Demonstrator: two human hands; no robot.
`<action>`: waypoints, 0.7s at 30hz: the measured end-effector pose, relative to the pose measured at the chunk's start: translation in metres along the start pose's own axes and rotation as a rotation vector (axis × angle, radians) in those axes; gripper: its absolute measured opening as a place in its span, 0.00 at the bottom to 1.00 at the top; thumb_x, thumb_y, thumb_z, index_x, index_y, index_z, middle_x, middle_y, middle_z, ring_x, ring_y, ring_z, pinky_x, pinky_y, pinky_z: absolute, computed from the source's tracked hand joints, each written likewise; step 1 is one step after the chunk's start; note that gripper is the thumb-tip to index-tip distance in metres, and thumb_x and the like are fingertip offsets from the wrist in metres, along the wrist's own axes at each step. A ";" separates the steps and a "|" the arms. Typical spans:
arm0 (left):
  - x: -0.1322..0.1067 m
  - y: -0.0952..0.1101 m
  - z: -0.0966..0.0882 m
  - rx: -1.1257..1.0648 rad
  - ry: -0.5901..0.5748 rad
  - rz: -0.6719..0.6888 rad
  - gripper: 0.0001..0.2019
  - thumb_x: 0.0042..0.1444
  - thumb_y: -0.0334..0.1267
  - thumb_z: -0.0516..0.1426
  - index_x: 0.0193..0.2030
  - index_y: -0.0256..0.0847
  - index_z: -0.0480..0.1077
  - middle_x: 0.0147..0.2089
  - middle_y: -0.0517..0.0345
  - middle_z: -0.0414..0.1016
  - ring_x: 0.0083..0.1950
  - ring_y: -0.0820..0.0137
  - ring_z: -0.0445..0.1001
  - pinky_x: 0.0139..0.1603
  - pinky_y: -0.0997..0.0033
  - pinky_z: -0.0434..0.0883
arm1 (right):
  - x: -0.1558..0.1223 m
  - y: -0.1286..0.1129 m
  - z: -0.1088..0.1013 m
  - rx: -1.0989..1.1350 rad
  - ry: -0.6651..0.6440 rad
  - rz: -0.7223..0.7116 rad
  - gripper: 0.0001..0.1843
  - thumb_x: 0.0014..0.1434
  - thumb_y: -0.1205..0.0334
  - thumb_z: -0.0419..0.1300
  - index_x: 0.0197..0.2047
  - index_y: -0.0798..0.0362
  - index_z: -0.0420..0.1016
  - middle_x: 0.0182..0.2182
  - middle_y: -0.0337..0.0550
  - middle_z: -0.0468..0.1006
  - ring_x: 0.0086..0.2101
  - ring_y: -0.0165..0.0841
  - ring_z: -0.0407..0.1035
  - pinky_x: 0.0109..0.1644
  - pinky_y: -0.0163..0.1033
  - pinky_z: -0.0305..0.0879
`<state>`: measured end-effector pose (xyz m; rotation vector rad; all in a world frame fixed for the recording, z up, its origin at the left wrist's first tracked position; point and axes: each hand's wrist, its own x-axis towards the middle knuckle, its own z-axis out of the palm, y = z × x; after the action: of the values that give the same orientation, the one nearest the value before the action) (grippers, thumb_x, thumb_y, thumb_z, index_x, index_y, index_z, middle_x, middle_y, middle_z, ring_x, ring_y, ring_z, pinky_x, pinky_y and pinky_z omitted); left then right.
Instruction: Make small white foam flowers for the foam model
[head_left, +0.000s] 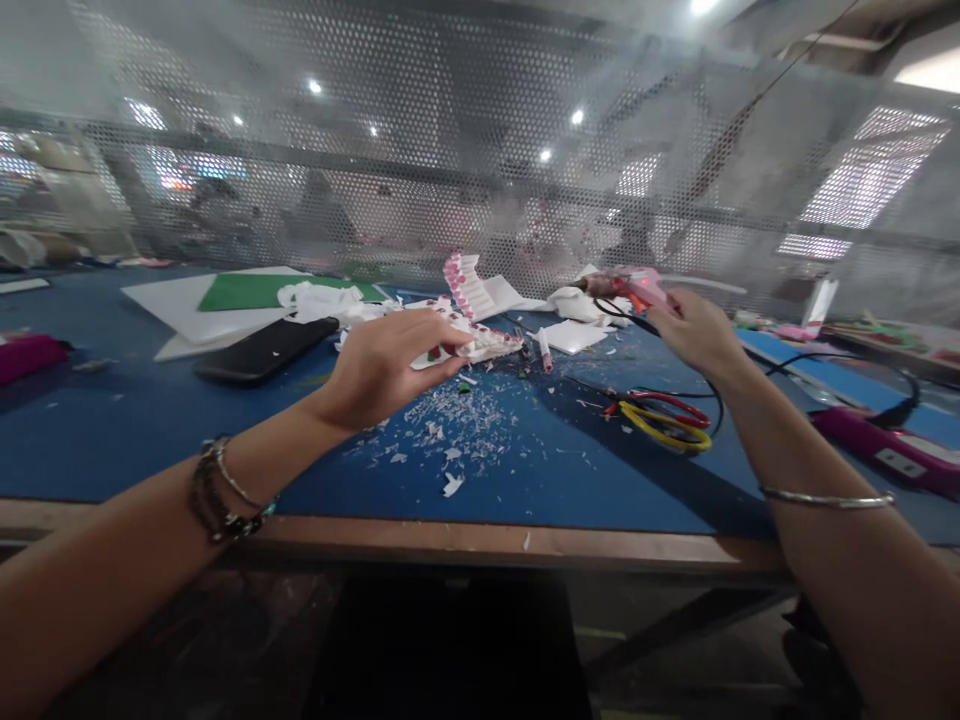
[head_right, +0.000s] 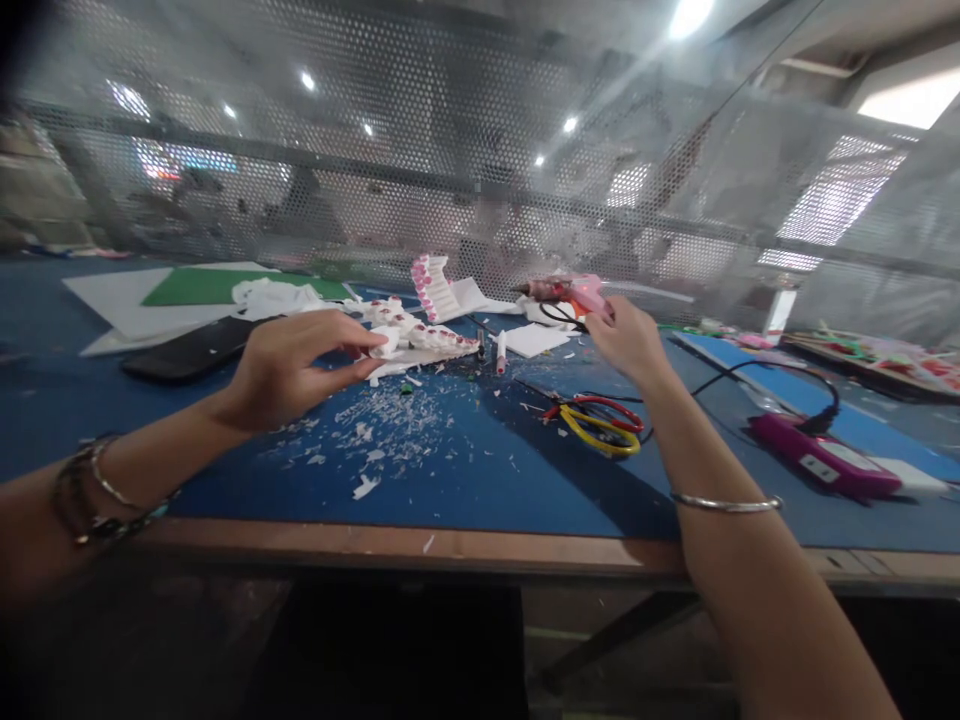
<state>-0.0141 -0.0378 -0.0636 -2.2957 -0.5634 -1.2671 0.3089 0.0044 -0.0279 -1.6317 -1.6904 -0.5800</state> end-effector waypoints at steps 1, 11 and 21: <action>0.000 0.000 0.000 0.004 0.003 -0.005 0.03 0.52 0.34 0.53 0.33 0.43 0.67 0.27 0.60 0.73 0.27 0.73 0.71 0.28 0.74 0.67 | -0.002 -0.007 0.000 0.011 -0.005 -0.020 0.18 0.50 0.61 0.54 0.16 0.50 0.48 0.13 0.34 0.55 0.16 0.25 0.48 0.20 0.34 0.44; 0.001 0.006 -0.003 -0.029 -0.003 -0.048 0.04 0.52 0.34 0.53 0.33 0.45 0.68 0.29 0.60 0.74 0.29 0.72 0.71 0.29 0.72 0.68 | -0.022 -0.047 -0.013 0.045 0.152 -0.325 0.16 0.48 0.46 0.54 0.28 0.51 0.64 0.19 0.39 0.64 0.21 0.31 0.59 0.24 0.37 0.54; 0.000 0.008 -0.002 -0.031 0.026 -0.041 0.02 0.51 0.35 0.54 0.31 0.43 0.67 0.28 0.59 0.74 0.27 0.73 0.71 0.27 0.73 0.68 | -0.032 -0.054 -0.015 0.109 0.163 -0.453 0.24 0.49 0.47 0.55 0.44 0.53 0.66 0.35 0.50 0.72 0.34 0.41 0.67 0.35 0.44 0.62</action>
<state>-0.0115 -0.0453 -0.0637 -2.3000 -0.5886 -1.3325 0.2570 -0.0335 -0.0339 -1.0944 -1.9385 -0.7979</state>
